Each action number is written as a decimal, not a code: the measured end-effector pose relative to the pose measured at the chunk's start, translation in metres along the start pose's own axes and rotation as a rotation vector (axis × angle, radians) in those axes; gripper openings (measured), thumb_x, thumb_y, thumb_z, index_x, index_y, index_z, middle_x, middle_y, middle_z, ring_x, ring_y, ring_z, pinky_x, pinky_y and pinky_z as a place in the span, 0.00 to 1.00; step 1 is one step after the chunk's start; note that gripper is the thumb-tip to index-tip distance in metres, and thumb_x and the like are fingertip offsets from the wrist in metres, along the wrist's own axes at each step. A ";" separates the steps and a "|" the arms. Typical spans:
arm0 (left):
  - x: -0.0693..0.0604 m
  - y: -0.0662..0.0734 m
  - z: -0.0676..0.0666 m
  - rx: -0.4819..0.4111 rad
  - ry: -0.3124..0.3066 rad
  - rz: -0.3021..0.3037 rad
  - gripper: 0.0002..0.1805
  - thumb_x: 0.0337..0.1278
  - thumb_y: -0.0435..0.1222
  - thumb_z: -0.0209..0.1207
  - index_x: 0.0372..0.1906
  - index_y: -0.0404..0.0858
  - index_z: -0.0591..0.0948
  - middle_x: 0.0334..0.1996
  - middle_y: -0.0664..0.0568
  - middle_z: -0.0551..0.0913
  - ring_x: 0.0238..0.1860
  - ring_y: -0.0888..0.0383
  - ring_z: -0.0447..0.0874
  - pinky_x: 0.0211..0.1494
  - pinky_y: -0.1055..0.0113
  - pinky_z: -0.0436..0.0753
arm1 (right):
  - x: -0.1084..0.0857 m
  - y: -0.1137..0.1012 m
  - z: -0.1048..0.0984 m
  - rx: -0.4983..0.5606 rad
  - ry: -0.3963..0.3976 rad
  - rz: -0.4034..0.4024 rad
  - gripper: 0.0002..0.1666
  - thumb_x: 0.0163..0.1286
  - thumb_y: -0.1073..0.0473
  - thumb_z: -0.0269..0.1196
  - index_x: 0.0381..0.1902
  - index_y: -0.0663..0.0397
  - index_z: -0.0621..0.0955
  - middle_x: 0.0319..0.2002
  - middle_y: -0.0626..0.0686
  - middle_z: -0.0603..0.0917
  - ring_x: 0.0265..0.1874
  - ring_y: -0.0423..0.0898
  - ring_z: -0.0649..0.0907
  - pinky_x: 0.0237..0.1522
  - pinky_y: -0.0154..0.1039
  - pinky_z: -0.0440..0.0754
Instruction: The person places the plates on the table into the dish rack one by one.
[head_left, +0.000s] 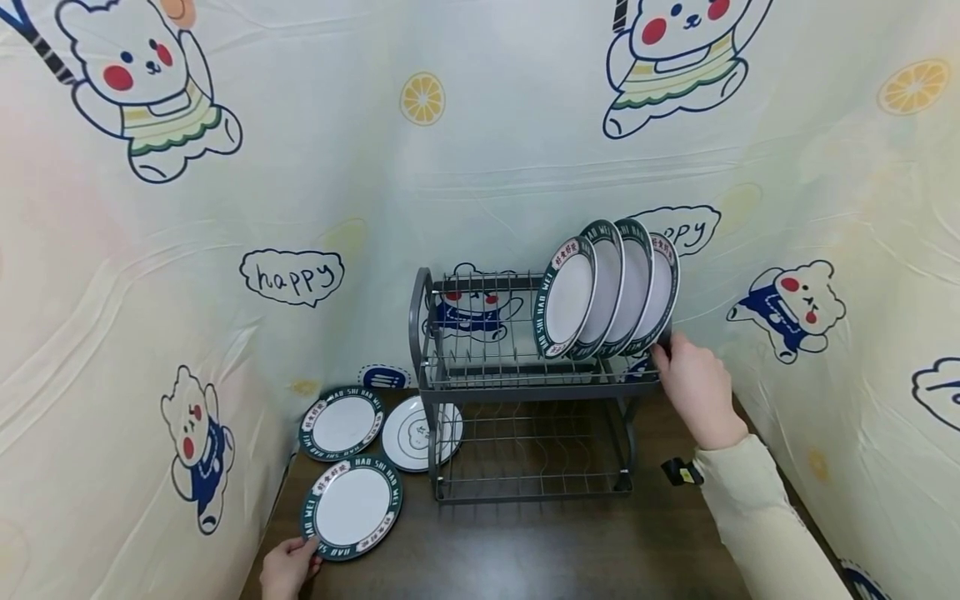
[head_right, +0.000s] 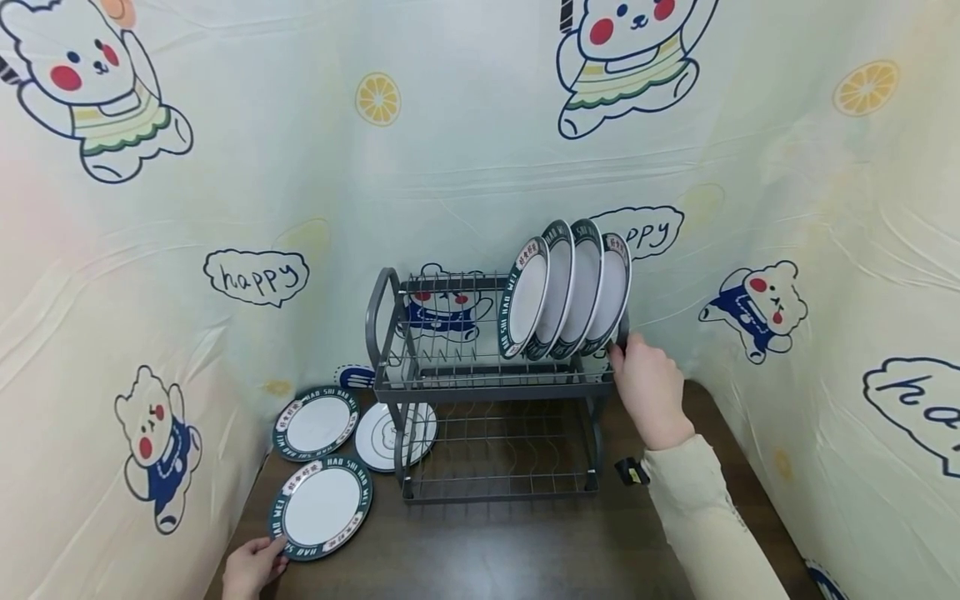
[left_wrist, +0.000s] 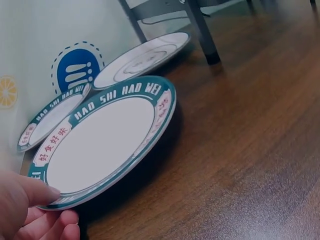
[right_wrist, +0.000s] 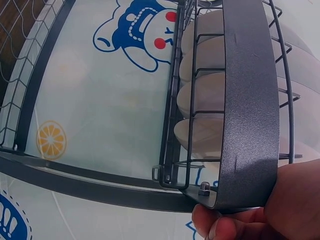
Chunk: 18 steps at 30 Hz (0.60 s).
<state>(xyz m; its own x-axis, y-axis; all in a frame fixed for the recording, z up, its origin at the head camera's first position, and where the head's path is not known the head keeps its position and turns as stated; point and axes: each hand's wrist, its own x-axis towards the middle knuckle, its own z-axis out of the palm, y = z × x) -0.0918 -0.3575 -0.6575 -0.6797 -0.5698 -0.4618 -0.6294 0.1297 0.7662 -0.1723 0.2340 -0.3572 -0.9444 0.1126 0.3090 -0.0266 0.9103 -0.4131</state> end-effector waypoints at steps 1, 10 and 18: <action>0.001 -0.001 0.000 -0.012 -0.007 -0.007 0.23 0.70 0.29 0.61 0.59 0.14 0.71 0.30 0.35 0.81 0.25 0.55 0.83 0.27 0.65 0.87 | 0.000 0.000 0.000 0.001 -0.002 0.002 0.21 0.83 0.54 0.53 0.29 0.60 0.71 0.19 0.55 0.71 0.17 0.53 0.73 0.16 0.43 0.67; 0.011 -0.006 0.001 -0.137 -0.065 -0.044 0.19 0.68 0.28 0.61 0.54 0.15 0.73 0.34 0.35 0.79 0.27 0.53 0.83 0.31 0.62 0.90 | 0.000 0.000 -0.001 0.011 -0.001 0.003 0.21 0.83 0.54 0.53 0.29 0.60 0.71 0.19 0.54 0.71 0.16 0.52 0.73 0.16 0.43 0.66; 0.004 0.005 -0.001 -0.194 -0.050 -0.096 0.25 0.73 0.32 0.58 0.64 0.17 0.69 0.37 0.38 0.81 0.31 0.55 0.83 0.34 0.64 0.89 | 0.000 0.001 0.000 0.022 -0.001 0.015 0.20 0.83 0.53 0.53 0.30 0.61 0.72 0.19 0.55 0.71 0.17 0.53 0.73 0.16 0.42 0.66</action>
<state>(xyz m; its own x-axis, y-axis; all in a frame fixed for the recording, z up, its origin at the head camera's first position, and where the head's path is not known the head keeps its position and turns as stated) -0.0974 -0.3598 -0.6548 -0.6411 -0.5305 -0.5546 -0.6111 -0.0843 0.7871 -0.1724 0.2348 -0.3572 -0.9450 0.1257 0.3018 -0.0198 0.8994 -0.4368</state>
